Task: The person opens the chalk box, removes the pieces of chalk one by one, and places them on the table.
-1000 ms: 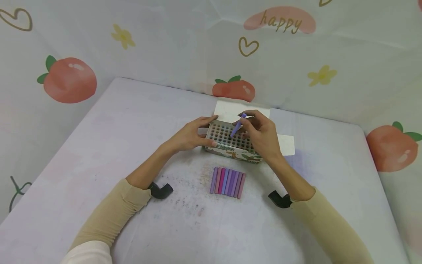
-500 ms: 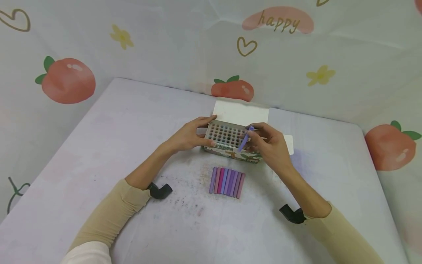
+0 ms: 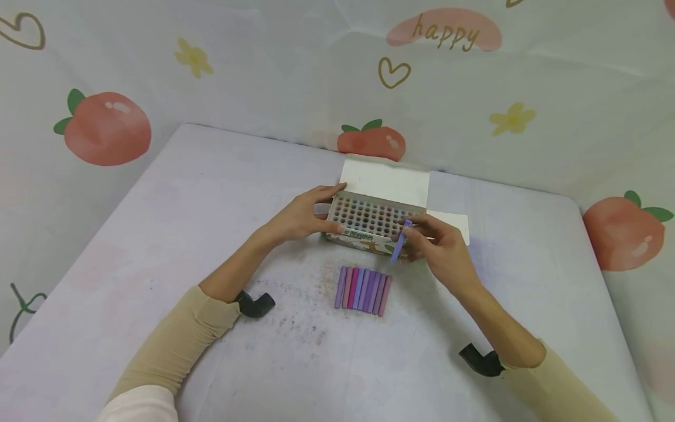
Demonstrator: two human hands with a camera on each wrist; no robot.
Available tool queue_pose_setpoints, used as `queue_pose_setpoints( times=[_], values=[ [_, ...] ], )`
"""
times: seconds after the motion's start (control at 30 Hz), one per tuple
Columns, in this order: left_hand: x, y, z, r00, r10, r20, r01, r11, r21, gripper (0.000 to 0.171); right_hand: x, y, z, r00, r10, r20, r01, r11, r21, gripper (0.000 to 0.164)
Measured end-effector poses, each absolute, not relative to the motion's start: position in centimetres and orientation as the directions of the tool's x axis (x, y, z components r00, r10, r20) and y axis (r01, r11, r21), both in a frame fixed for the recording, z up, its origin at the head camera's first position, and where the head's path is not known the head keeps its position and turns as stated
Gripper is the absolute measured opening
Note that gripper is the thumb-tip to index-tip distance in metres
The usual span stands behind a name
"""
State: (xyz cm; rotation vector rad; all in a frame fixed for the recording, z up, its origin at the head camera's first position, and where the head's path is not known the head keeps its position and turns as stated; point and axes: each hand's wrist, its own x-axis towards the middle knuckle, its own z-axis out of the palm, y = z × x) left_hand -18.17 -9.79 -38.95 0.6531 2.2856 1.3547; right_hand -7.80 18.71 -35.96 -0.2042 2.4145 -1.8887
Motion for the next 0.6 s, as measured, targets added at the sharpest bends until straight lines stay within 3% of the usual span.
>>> queue_pose_setpoints(
  times=[0.6],
  values=[
    [-18.2, -9.9, -38.9, -0.808, 0.579, -0.105, 0.19, 0.424, 0.885, 0.089, -5.1, 19.9, -38.1, -0.972, -0.148, -0.182, 0.131, 0.299, -0.945, 0.037]
  ],
)
